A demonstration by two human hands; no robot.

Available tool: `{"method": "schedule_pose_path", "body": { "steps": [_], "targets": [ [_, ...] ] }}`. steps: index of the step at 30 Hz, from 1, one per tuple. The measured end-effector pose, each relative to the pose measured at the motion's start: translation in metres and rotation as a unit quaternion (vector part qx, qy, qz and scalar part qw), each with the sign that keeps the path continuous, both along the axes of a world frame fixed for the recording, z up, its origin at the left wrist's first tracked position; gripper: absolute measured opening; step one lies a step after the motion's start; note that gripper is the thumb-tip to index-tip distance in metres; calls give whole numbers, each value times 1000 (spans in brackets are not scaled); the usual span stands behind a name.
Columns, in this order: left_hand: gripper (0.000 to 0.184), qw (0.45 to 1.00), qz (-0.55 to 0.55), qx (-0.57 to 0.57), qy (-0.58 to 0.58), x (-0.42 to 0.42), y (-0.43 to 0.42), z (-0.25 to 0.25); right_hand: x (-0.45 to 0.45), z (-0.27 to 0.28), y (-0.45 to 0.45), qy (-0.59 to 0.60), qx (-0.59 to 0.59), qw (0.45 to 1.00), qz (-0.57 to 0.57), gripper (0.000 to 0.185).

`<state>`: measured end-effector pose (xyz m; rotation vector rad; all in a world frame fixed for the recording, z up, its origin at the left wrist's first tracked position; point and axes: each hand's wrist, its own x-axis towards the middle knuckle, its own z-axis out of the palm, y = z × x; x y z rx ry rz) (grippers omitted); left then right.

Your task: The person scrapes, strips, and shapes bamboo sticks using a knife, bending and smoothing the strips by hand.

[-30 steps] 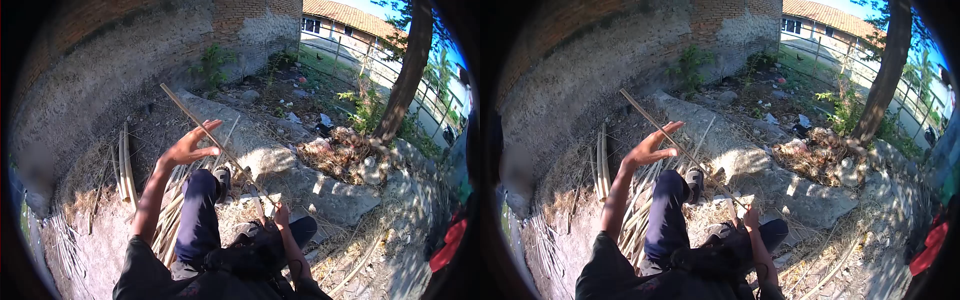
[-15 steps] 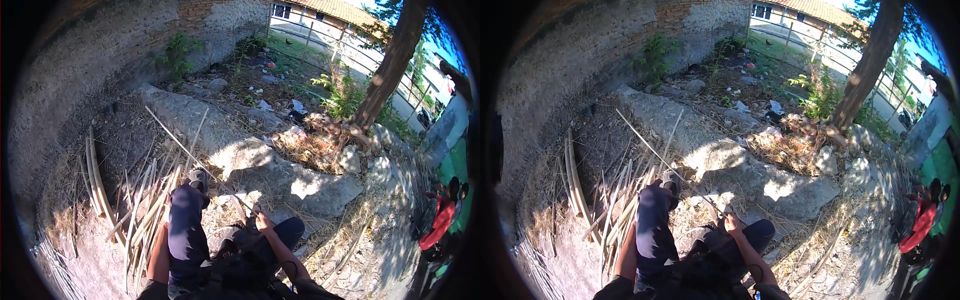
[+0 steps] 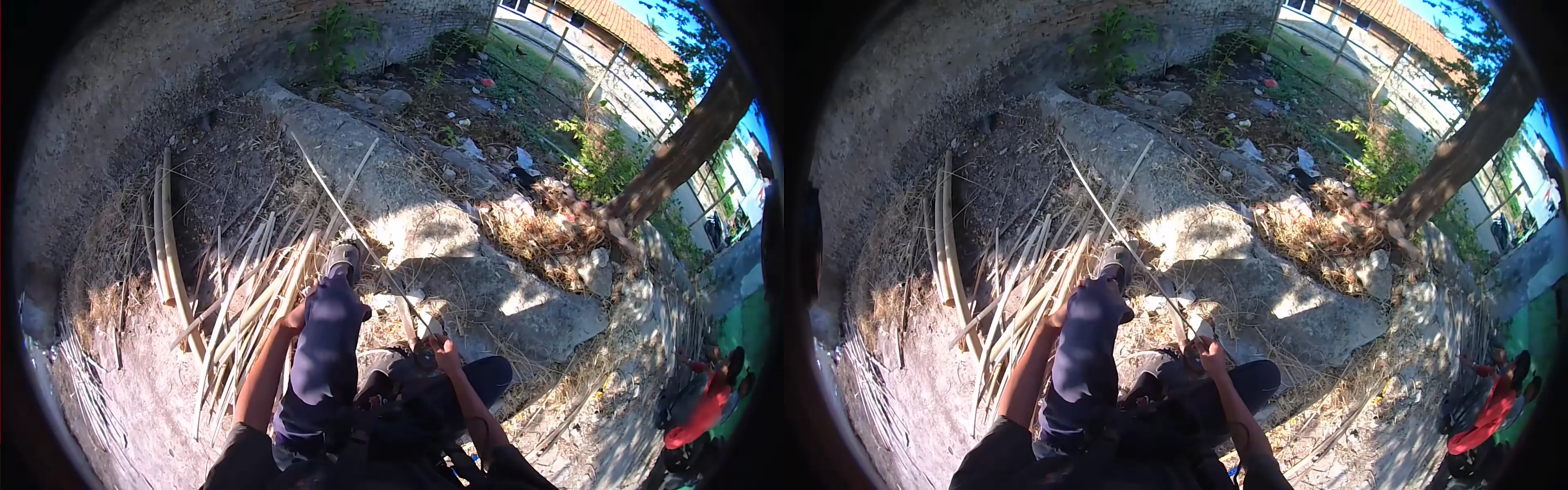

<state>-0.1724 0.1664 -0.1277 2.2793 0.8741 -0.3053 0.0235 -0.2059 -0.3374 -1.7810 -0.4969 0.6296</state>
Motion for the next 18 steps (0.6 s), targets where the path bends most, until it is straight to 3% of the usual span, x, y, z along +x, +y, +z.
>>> {"method": "schedule_pose_path", "body": {
  "steps": [1,2,5,7,8,9,10,11,12,14,15,17,18],
  "targets": [
    [73,1000,-10,-4,5,-7,12,-12,4,-5,1,-61,7,998,-16,26],
    [75,1000,-14,3,-2,-11,28,-17,7,40,5,-104,-60,993,10,25],
    [81,994,-2,78,-75,1,88,-3,43,54,18,-173,-6,984,42,24],
    [80,984,35,84,-152,32,94,61,50,117,41,-120,14,993,4,24],
    [71,971,30,107,-213,53,93,70,57,150,49,-133,-86,987,13,24],
    [62,966,0,64,-251,70,77,95,67,161,62,-136,-87,987,10,24],
    [66,952,-47,28,-302,89,73,86,72,170,76,-76,26,997,-8,24],
    [71,962,-88,56,-252,95,38,138,77,179,88,-13,137,990,-26,25],
    [75,955,-140,66,-252,114,30,134,83,197,99,-62,117,991,-12,29],
    [79,947,-177,33,-265,141,3,142,94,235,126,-115,98,989,1,33],
    [84,955,-135,-91,-246,143,-15,159,97,250,140,-49,145,988,2,36],
    [82,909,-133,-216,-330,169,-23,114,94,287,163,14,187,982,6,39],
    [83,897,-109,-302,-305,165,-30,112,86,310,170,33,214,976,19,39]
  ]
}}
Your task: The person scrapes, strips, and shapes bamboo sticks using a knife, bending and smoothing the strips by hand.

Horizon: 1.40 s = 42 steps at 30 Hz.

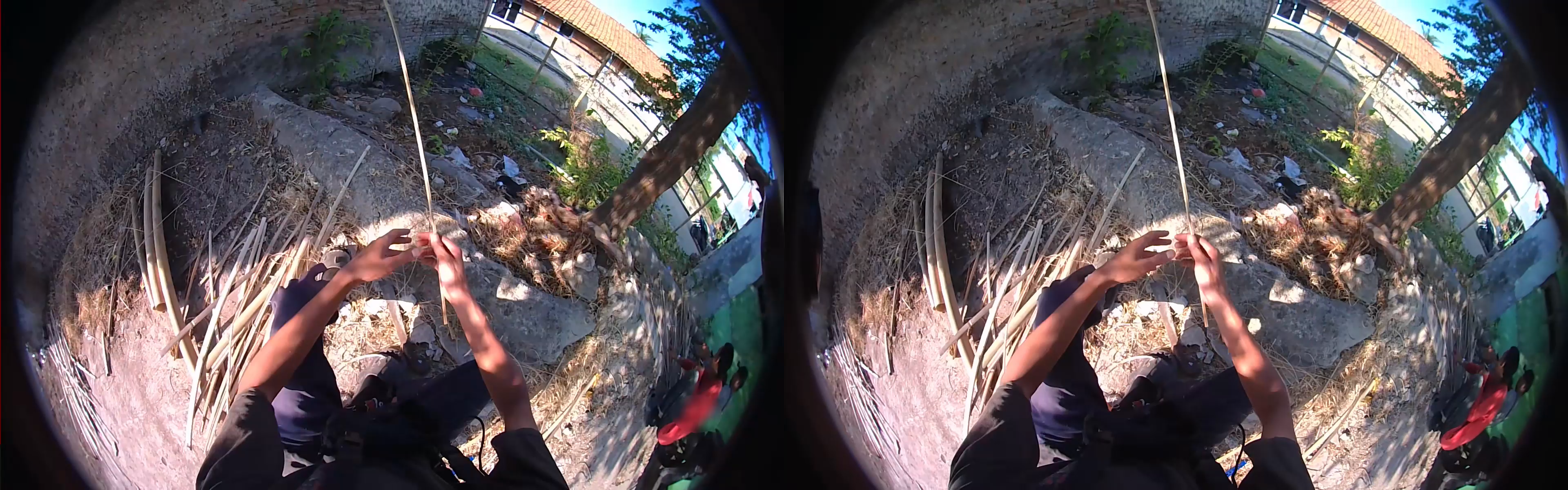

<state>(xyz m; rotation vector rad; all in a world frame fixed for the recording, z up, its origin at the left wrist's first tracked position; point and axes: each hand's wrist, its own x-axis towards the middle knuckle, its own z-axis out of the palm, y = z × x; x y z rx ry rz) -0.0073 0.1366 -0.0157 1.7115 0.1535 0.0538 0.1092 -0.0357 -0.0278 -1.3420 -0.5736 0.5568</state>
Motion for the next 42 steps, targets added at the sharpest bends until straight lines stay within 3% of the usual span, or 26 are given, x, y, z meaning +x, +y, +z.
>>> {"method": "schedule_pose_path", "body": {
  "steps": [1,2,3,5,6,7,9,10,19,21,22,23,25,27,29,31,33,35,36,38,42],
  "targets": [
    [85,996,-13,-84,34,-7,-7,10,-6,14,7,17,29,999,17,39],
    [86,993,-58,-68,83,-13,-12,22,-8,22,14,0,47,999,13,39],
    [78,994,-75,-76,1,-17,-21,13,-7,26,21,-2,44,999,17,39],
    [68,963,-126,-238,-12,-21,-37,11,-6,35,35,24,38,998,-37,40],
    [49,963,-108,-242,-46,-23,-40,10,-8,44,37,10,50,998,-35,39],
    [49,963,-108,-242,-49,-20,-35,11,-11,54,39,25,69,997,-23,39],
    [32,982,-103,-151,-39,-19,-28,10,-9,60,43,38,70,997,-20,39],
    [20,970,-74,-225,-50,-18,-33,9,-8,59,43,38,67,997,-19,39],
    [19,971,-82,-203,-100,-25,-21,3,2,55,27,24,-27,999,16,52],
    [16,979,-90,-162,-86,-28,-9,2,13,67,19,-50,-95,994,-1,50],
    [12,994,-39,-80,-68,-32,-5,3,37,54,16,-173,-144,972,-61,47],
    [12,993,-37,-80,-71,-35,-2,6,64,40,11,-293,-190,930,-119,48],
    [11,980,38,180,-79,-42,5,8,68,82,-7,-423,-211,851,-230,65],
    [12,965,84,223,-113,-47,12,-2,95,116,-33,-568,-223,739,-287,78],
    [13,953,91,267,-111,-53,18,-2,116,145,-56,-607,-227,680,-343,83],
    [15,947,78,303,-77,-55,26,-2,130,173,-89,-678,-244,585,-373,91],
    [13,939,68,330,-72,-62,32,-1,143,200,-122,-657,-293,571,-397,91],
    [11,936,49,338,-87,-65,40,-6,151,226,-154,-680,-310,475,-464,84],
    [12,936,34,335,-108,-64,43,-11,155,235,-171,-678,-318,473,-465,84],
    [16,917,27,379,-118,-67,47,-6,168,248,-207,-685,-437,383,-439,71],
    [18,914,67,370,-152,-75,60,-4,210,244,-273,-728,-461,375,-341,51]
  ]
}}
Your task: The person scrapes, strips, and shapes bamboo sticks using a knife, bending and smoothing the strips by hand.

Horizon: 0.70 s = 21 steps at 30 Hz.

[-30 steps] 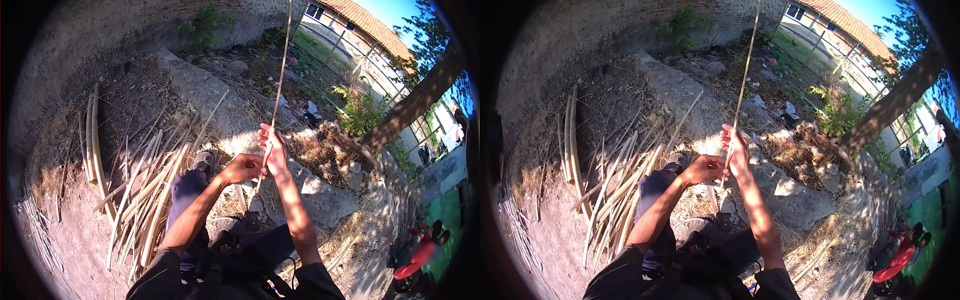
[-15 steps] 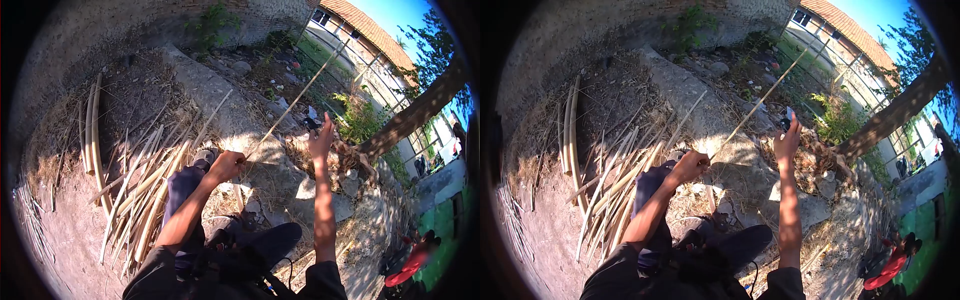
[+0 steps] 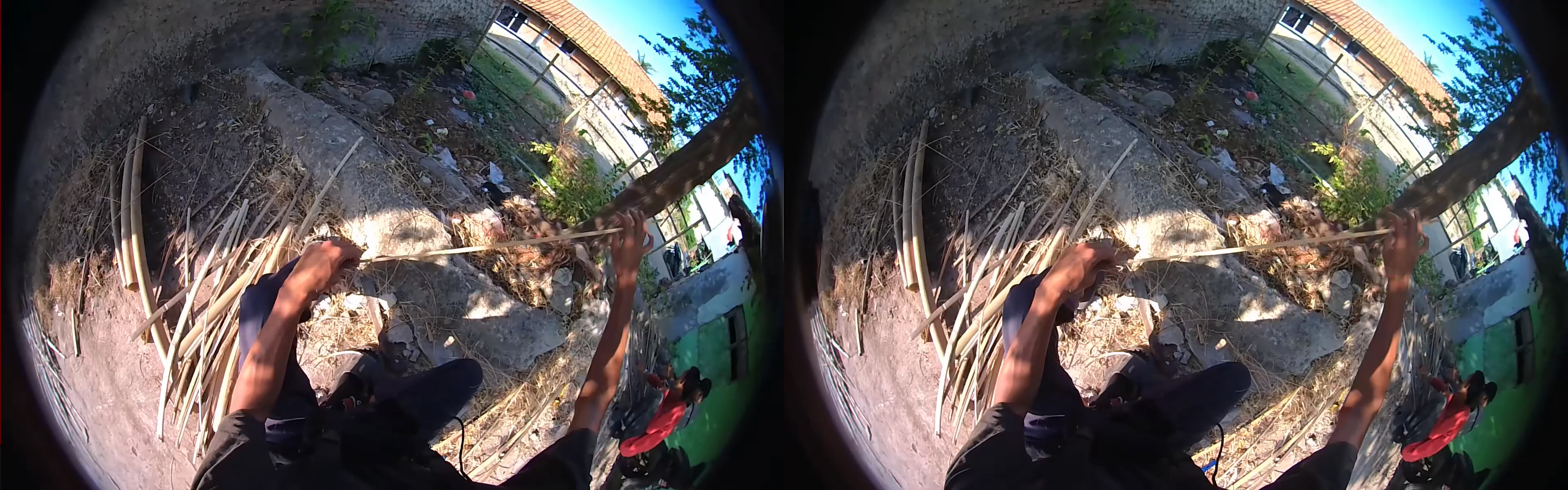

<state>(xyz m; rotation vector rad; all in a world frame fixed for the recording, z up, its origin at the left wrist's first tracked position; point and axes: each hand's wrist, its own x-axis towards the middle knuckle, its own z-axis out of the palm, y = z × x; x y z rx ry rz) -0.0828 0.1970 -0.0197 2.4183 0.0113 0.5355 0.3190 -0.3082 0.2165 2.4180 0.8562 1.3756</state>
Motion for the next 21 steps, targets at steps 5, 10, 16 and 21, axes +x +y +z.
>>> {"method": "schedule_pose_path", "body": {
  "steps": [5,10,16,21],
  "targets": [
    [9,989,133,52,-43,-14,22,9,-10,11,-38,116,-24,992,53,29],
    [8,971,210,53,-104,-21,33,33,-35,3,-58,246,40,963,104,18],
    [19,952,220,-10,-211,-20,51,34,-68,-58,-96,488,146,860,32,16],
    [51,904,341,21,-256,-20,31,54,-52,-170,-91,461,282,840,55,38]
  ]
}}
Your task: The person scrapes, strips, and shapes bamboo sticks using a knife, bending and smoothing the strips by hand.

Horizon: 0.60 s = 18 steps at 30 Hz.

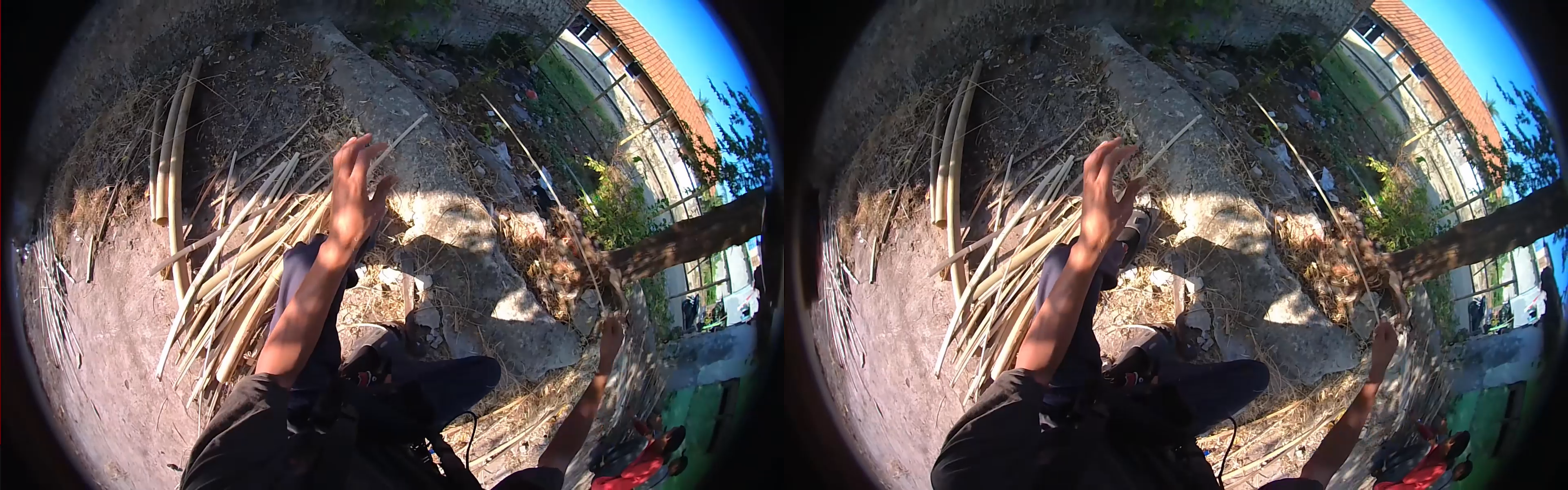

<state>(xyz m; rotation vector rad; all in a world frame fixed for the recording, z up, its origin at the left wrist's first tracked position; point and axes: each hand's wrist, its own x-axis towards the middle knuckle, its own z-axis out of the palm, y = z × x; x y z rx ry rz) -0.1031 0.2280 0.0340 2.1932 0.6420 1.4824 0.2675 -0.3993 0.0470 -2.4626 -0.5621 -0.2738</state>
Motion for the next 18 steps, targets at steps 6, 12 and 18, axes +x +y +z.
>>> {"method": "schedule_pose_path", "body": {
  "steps": [6,12,18],
  "targets": [
    [47,935,-173,-311,-1,13,-10,-25,-36,-155,103,265,333,904,-32,27],
    [45,941,-196,-275,19,27,-15,-41,-85,-242,212,506,424,747,-77,36],
    [39,933,-214,-288,17,27,-22,-36,-110,-212,269,420,577,701,20,33]
  ]
}}
